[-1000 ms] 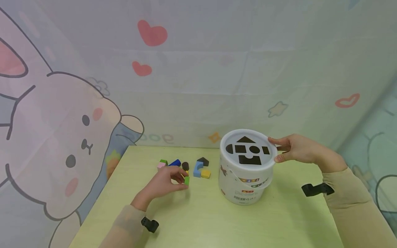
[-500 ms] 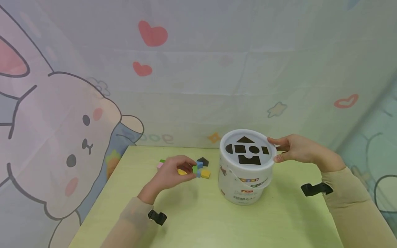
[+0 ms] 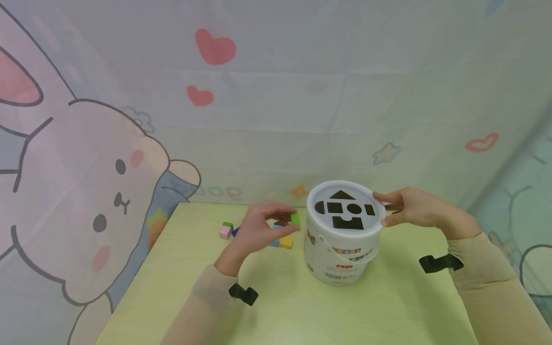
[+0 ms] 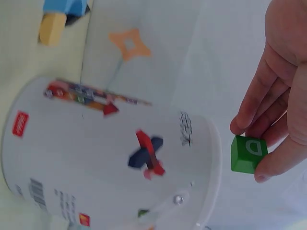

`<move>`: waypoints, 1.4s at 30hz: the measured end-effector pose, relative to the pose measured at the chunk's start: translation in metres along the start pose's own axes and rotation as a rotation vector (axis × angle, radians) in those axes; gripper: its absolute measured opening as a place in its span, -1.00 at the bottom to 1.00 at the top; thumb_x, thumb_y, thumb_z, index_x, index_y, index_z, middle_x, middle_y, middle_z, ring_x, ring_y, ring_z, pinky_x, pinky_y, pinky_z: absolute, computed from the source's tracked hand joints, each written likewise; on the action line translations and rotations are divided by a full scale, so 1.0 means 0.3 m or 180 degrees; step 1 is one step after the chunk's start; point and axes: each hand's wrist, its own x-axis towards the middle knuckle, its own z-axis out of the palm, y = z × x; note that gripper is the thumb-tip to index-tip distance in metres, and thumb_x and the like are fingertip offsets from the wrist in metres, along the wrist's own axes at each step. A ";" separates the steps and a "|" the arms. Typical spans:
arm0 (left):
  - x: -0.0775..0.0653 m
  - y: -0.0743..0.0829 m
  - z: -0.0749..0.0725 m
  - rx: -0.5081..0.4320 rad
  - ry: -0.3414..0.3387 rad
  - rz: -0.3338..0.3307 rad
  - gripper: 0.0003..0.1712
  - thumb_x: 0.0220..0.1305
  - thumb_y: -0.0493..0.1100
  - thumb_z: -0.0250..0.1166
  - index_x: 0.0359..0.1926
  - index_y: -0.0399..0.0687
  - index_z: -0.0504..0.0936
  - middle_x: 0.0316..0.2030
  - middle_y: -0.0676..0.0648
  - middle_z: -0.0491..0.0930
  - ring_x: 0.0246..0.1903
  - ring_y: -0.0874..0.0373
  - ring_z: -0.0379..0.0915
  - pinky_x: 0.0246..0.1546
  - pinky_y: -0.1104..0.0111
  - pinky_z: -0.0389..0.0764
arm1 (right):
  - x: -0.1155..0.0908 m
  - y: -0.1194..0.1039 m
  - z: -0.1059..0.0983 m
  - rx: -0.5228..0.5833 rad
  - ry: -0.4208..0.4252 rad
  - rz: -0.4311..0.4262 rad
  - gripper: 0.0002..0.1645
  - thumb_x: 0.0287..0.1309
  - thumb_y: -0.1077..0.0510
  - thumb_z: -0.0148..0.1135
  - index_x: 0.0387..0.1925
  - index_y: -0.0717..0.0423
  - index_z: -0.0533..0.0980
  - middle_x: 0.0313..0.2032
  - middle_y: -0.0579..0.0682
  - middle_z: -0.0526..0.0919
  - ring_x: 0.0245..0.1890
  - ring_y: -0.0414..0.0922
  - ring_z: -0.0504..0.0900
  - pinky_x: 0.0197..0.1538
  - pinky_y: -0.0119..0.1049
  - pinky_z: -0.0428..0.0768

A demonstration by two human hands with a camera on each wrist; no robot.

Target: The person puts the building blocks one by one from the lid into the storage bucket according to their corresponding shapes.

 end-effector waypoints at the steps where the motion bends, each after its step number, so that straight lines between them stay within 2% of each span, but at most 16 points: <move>1: 0.012 0.005 0.017 -0.0042 0.0032 0.0035 -0.64 0.19 -0.33 0.62 0.03 -0.16 0.82 -0.13 -0.03 0.77 -0.20 0.13 0.74 -0.09 0.07 0.80 | -0.002 0.000 -0.001 -0.0021 0.0002 0.0001 -0.02 0.32 0.00 0.52 0.55 0.36 0.28 0.50 0.31 0.33 0.40 0.38 0.47 0.32 0.40 0.48; 7: 0.083 0.049 0.118 -0.0208 0.0185 0.0250 -0.63 0.17 -0.38 0.63 0.01 -0.25 0.81 -0.11 -0.10 0.78 -0.21 0.13 0.74 -0.11 0.23 0.80 | -0.012 -0.008 0.002 -0.0026 0.0002 -0.0001 0.00 0.34 -0.01 0.50 0.57 0.36 0.25 0.51 0.31 0.32 0.40 0.37 0.46 0.33 0.35 0.50; 12: 0.124 0.078 0.174 -0.0273 0.0205 0.0220 -0.63 0.18 -0.37 0.62 0.02 -0.28 0.80 -0.12 -0.13 0.76 -0.19 0.16 0.74 -0.08 0.22 0.80 | 0.001 -0.006 0.009 0.0001 -0.0006 -0.0037 0.01 0.36 0.00 0.49 0.59 0.34 0.22 0.49 0.33 0.36 0.41 0.36 0.46 0.33 0.31 0.53; 17: 0.151 0.103 0.215 -0.0279 0.0178 -0.0014 -0.62 0.19 -0.32 0.63 0.03 -0.27 0.80 -0.11 -0.13 0.75 -0.17 0.22 0.73 -0.06 0.21 0.79 | 0.008 -0.006 0.015 0.0041 -0.0013 -0.0079 -0.01 0.37 0.04 0.48 0.58 0.39 0.20 0.50 0.37 0.32 0.40 0.39 0.45 0.31 0.32 0.54; 21: 0.182 0.129 0.244 -0.0148 0.0152 -0.0274 -0.62 0.21 -0.25 0.64 0.04 -0.22 0.81 -0.09 -0.10 0.75 -0.19 0.25 0.75 -0.08 0.32 0.78 | 0.010 -0.007 0.017 0.0089 -0.0015 -0.0068 -0.02 0.38 0.06 0.47 0.58 0.39 0.20 0.50 0.37 0.31 0.41 0.38 0.45 0.31 0.32 0.54; 28: 0.261 0.178 0.287 0.0031 -0.0121 -0.0765 -0.61 0.31 -0.17 0.58 0.11 -0.17 0.79 -0.03 0.00 0.76 -0.18 0.36 0.73 -0.16 0.50 0.73 | 0.010 -0.005 0.018 0.0126 0.0000 -0.0086 -0.02 0.38 0.08 0.46 0.59 0.38 0.18 0.50 0.37 0.31 0.41 0.37 0.45 0.31 0.32 0.54; 35: 0.328 0.171 0.336 0.0272 -0.0271 -0.0887 -0.65 0.34 -0.16 0.56 0.08 -0.18 0.80 -0.11 0.01 0.79 -0.25 0.43 0.69 -0.24 0.56 0.70 | 0.015 -0.006 0.018 0.0137 -0.0020 -0.0098 -0.04 0.39 0.07 0.46 0.60 0.34 0.20 0.53 0.33 0.28 0.42 0.34 0.45 0.30 0.27 0.57; 42: 0.364 0.165 0.378 0.0628 -0.0458 -0.0950 -0.67 0.37 -0.10 0.54 0.09 -0.13 0.81 -0.12 0.04 0.80 -0.23 0.44 0.66 -0.23 0.63 0.62 | 0.013 -0.008 0.023 0.0169 -0.0071 -0.0098 -0.01 0.39 0.04 0.46 0.61 0.32 0.18 0.50 0.35 0.32 0.41 0.35 0.45 0.30 0.25 0.58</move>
